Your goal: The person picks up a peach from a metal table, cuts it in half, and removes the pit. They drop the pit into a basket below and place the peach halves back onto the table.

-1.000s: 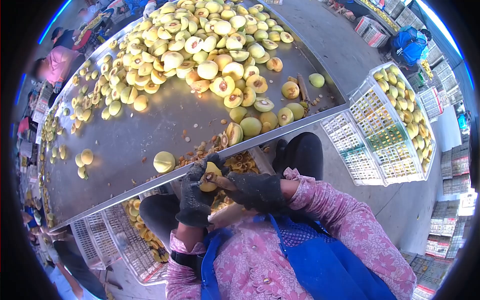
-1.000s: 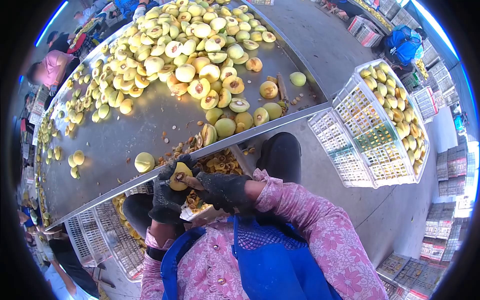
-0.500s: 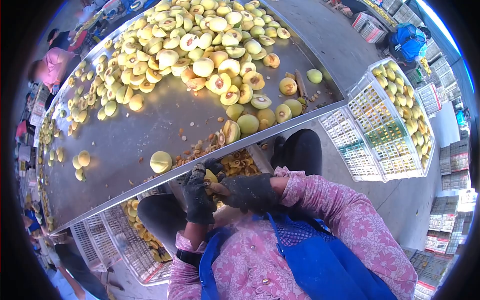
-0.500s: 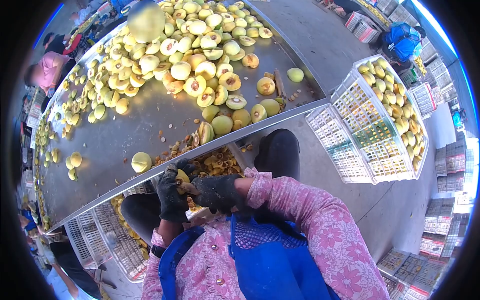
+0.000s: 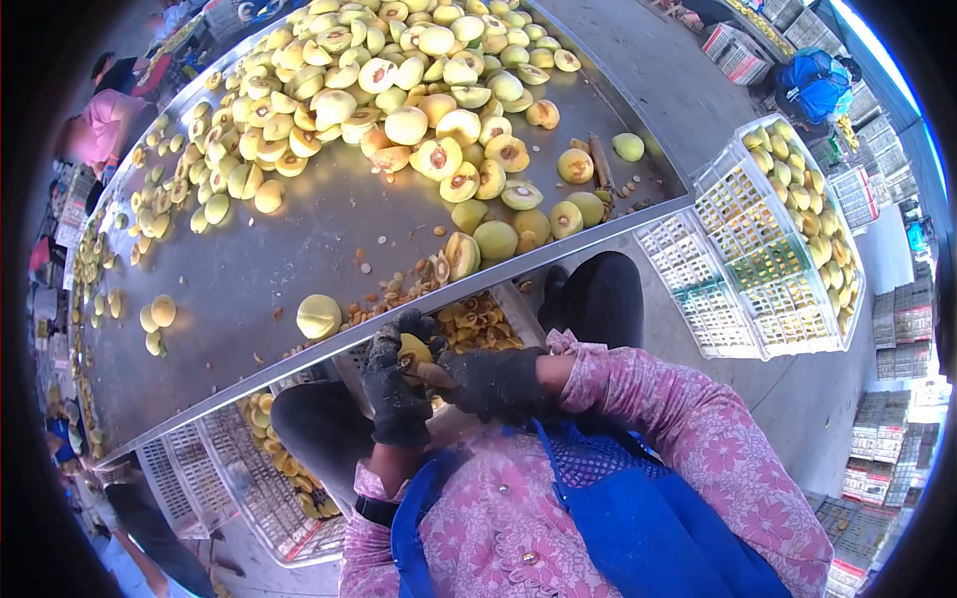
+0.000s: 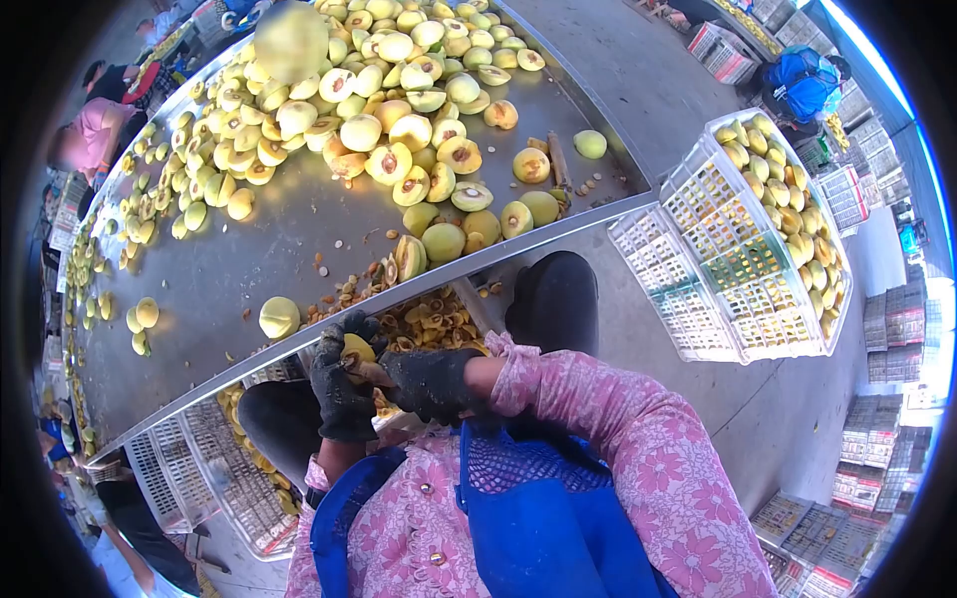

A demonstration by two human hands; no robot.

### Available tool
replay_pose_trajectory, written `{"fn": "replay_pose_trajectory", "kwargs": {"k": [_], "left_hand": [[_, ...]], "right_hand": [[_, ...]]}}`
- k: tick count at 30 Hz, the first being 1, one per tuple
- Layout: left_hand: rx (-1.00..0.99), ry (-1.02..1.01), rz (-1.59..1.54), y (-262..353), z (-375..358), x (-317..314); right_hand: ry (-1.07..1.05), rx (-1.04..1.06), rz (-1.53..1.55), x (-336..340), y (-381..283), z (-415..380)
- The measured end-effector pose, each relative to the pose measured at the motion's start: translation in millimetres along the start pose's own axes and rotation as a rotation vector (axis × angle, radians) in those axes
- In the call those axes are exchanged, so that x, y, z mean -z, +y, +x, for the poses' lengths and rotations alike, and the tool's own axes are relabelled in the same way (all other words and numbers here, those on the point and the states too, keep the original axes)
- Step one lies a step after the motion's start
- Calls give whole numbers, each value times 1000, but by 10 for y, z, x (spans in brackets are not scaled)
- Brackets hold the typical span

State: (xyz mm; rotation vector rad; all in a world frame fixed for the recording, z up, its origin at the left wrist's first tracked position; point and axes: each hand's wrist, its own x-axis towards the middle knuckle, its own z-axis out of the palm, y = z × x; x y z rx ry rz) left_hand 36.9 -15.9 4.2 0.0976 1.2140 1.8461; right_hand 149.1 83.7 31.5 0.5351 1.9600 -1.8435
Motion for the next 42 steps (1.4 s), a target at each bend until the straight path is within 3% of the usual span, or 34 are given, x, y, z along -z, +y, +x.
{"fn": "replay_pose_trajectory", "kwargs": {"k": [3, 6, 8, 9, 12, 14, 15, 16, 18, 20, 21, 23, 24, 25, 27, 30, 31, 33, 37, 39, 40, 42], "left_hand": [[-95, 4, 50, -86, -1, 44], [-227, 22, 240, -100, -44, 5], [-116, 34, -55, -49, -32, -24], [-117, 33, -55, -46, -33, -32], [-190, 33, -26, -68, -42, -59], [-181, 108, -28, -108, -55, -40], [-178, 107, -28, -162, -6, 84], [-488, 10, 499, -246, 79, 296], [-795, -93, 1027, -251, 106, 330], [-278, 45, 271, -151, 7, 135], [-278, 44, 271, -144, 20, 144], [-133, 4, 97, -139, 33, 172], [-129, 6, 96, -135, 27, 167], [-120, -3, 68, -104, 26, 143], [-121, -12, 39, -69, 20, 104], [-148, 38, -60, -103, -15, 55], [-127, 49, -92, -120, -11, 61], [-112, 59, -125, -103, -35, 37], [-26, 110, -160, -41, -100, 7], [-19, 103, -181, -93, -80, 65], [-69, 75, -167, -140, -75, 112], [-116, 43, -152, -142, -86, 78]], "right_hand": [[38, 27, -193, -4, -106, -82], [19, 223, -48, -108, 282, 147], [-36, 492, -57, -130, 418, 253], [-54, 583, -60, -132, 476, 295], [-49, 450, -126, -96, 410, 262], [-109, 119, 93, -45, 80, 86], [-108, 118, 94, -50, 105, 104], [-67, 105, -65, -67, 159, 135], [-25, 95, -232, -77, 284, 209], [45, 431, -290, -100, 354, 249], [46, 431, -289, -107, 374, 272], [-223, -28, 294, -122, 295, 269], [-224, -31, 297, -137, 330, 272], [-193, 167, 323, -148, 390, 290], [-164, 370, 340, -159, 528, 345], [-124, 652, 64, -124, 639, 328], [-138, 819, -277, -21, 544, 279], [-151, 978, -627, 32, 468, 219], [-26, 1042, -293, -60, 351, 144], [45, 1056, -205, -129, 338, 140], [-72, 685, 138, -194, 372, 173], [-177, 297, 465, -320, 678, 381]]}}
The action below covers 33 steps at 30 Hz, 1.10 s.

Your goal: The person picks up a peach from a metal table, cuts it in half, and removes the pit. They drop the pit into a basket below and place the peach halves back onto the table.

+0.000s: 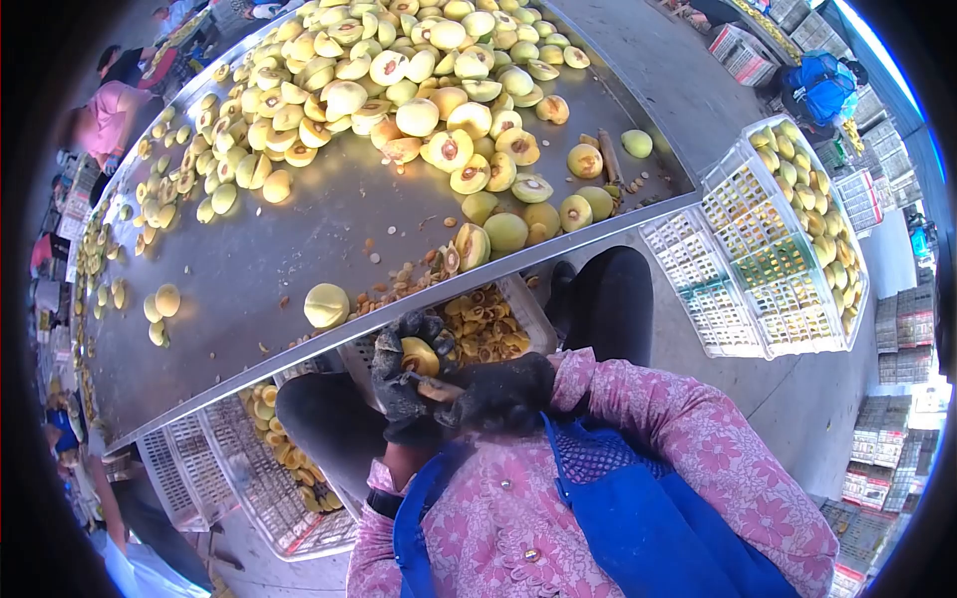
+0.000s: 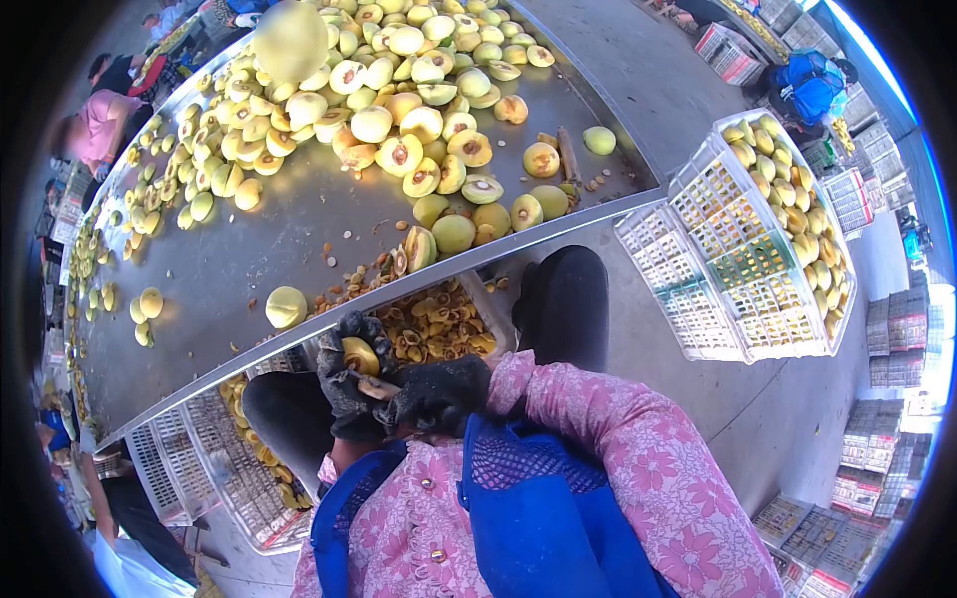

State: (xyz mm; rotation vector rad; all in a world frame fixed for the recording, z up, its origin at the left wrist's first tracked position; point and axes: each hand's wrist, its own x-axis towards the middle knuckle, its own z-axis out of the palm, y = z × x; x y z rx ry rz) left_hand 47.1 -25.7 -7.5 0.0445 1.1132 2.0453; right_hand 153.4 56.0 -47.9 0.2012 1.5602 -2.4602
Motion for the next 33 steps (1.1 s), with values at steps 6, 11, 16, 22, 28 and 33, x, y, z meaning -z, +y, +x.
{"fn": "replay_pose_trajectory", "kwargs": {"k": [6, 11, 16, 22, 28, 33], "left_hand": [[-70, 42, -169, 299, 162, 112], [-497, 125, 202, 1301, -41, 756], [-462, 469, 1641, 1842, -53, 1162], [-293, -307, 984, 1076, 757, -72], [-465, -994, 1528, 229, 1338, -898], [95, -757, 1208, 49, 1403, -739]], "right_hand": [[-221, 249, -201, -79, -382, -193], [-193, -334, -1216, 48, -107, -158], [144, -149, -525, 176, 453, -297], [101, -232, -587, 231, 386, -367], [223, -149, -652, 357, 465, -687], [320, 363, -1110, 339, -90, -908]]}}
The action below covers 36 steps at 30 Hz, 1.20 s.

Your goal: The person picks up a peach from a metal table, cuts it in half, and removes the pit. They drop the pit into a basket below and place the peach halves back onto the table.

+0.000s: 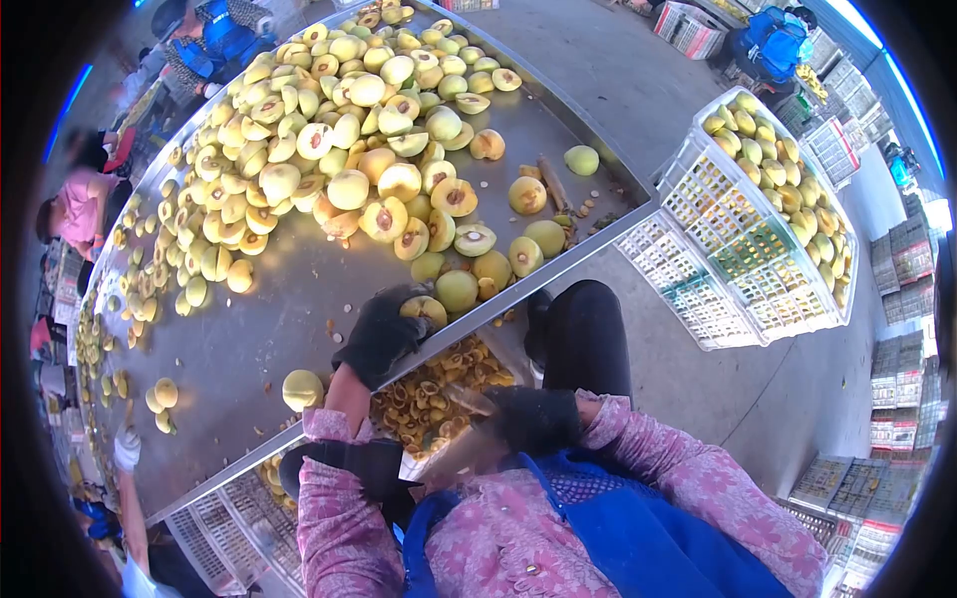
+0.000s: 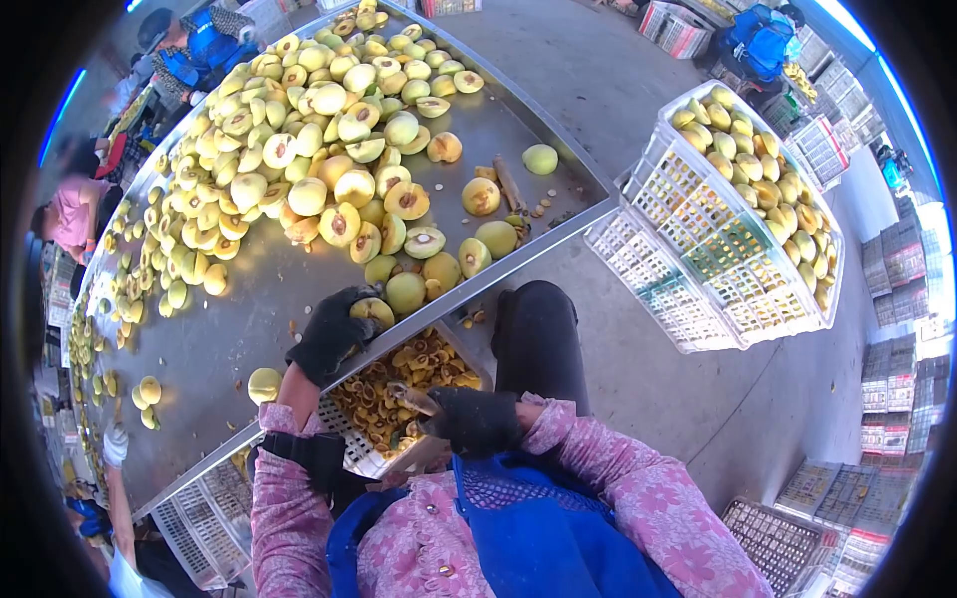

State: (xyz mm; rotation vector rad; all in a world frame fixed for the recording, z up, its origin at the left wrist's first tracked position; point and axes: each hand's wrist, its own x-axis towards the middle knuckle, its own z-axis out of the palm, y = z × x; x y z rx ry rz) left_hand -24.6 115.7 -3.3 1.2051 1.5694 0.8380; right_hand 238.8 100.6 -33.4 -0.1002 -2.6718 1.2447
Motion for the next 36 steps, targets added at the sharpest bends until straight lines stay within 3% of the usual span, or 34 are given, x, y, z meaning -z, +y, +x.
{"fn": "replay_pose_trajectory", "kwargs": {"k": [4, 7, 8, 10, 12, 15, 23, 25, 26, 27, 30, 31, 33, 36], "left_hand": [[80, 170, -256, 150, -251, 75], [-23, 187, -647, 326, -557, 114], [-24, 193, -647, 371, -647, 80], [37, 274, -606, 398, -797, 34], [89, 239, -706, 253, -890, -22], [20, 288, -924, 340, -1020, -217], [83, 150, -984, 298, -1172, -285], [-215, 275, -416, 184, -1172, -331], [-307, 327, -226, 154, -1170, -347], [-111, 290, -829, 152, -1150, -348], [-173, 475, -744, 53, -1144, -434], [-141, 490, -982, 26, -1115, -407], [-108, 523, -1474, -5, -1110, -363], [-74, 370, -1595, 10, -1148, -334]], "right_hand": [[146, 120, -130, 352, -186, 131], [237, 49, 144, 543, -243, 218], [256, -151, 460, 636, -350, 310], [261, -351, 774, 773, -531, 499], [240, -449, 916, 800, -643, 647], [216, -576, 1038, 707, -695, 760], [261, -502, 1019, 628, -796, 838], [252, -478, 1014, 591, -752, 834], [202, -510, 993, 585, -732, 838], [153, -540, 972, 572, -706, 841], [144, -422, 771, 484, -544, 749], [142, -383, 703, 477, -535, 701], [139, 239, -373, 446, -609, 545], [9, 167, -202, 354, -683, 480]]}}
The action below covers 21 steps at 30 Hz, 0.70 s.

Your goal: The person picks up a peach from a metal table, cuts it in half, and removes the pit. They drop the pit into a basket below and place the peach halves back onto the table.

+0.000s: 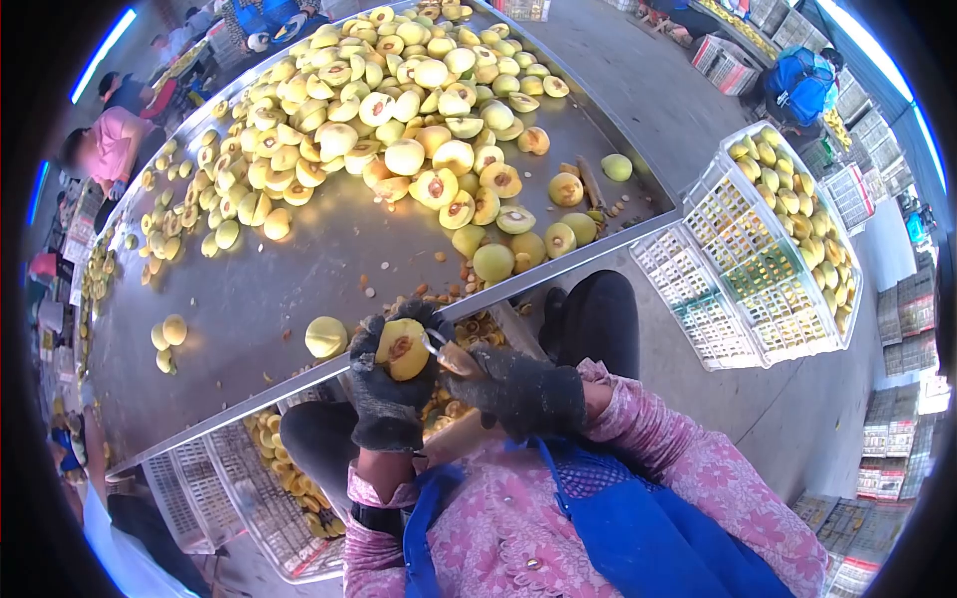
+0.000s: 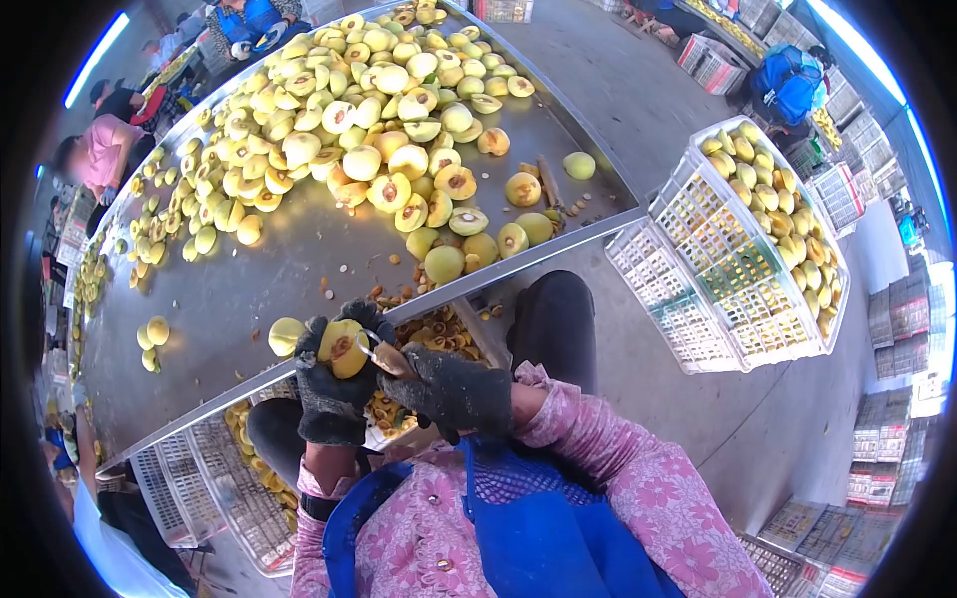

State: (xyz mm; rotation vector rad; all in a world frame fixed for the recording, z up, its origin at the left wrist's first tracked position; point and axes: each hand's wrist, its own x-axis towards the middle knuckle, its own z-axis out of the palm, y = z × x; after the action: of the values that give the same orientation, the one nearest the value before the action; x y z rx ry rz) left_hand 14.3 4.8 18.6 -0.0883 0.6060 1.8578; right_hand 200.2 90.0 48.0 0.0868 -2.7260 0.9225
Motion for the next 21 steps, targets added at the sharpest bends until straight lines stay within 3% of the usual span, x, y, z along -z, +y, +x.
{"fn": "replay_pose_trajectory", "kwargs": {"k": [4, 7, 10, 12, 16, 18, 19, 21], "left_hand": [[7, -50, 1, -44, -110, -206], [-156, -150, 263, -85, -113, -137], [-370, -161, 823, -143, -141, -173], [-109, -33, 80, -156, -145, -230], [-189, -66, 192, -216, -110, -145], [-226, -82, 228, -234, -80, -88], [-225, -81, 228, -237, -71, -70], [-251, -71, 332, -248, -59, -26]], "right_hand": [[-136, -111, 114, -70, -47, 31], [-25, 3, -44, -143, -17, 48], [1, 7, -110, -215, 1, 60], [45, -107, 142, -262, 9, 123], [95, -118, 314, -302, 26, 195], [106, 26, -33, -269, -12, 233], [106, 25, -32, -332, 29, 239], [162, 32, 190, -478, 128, 230]]}}
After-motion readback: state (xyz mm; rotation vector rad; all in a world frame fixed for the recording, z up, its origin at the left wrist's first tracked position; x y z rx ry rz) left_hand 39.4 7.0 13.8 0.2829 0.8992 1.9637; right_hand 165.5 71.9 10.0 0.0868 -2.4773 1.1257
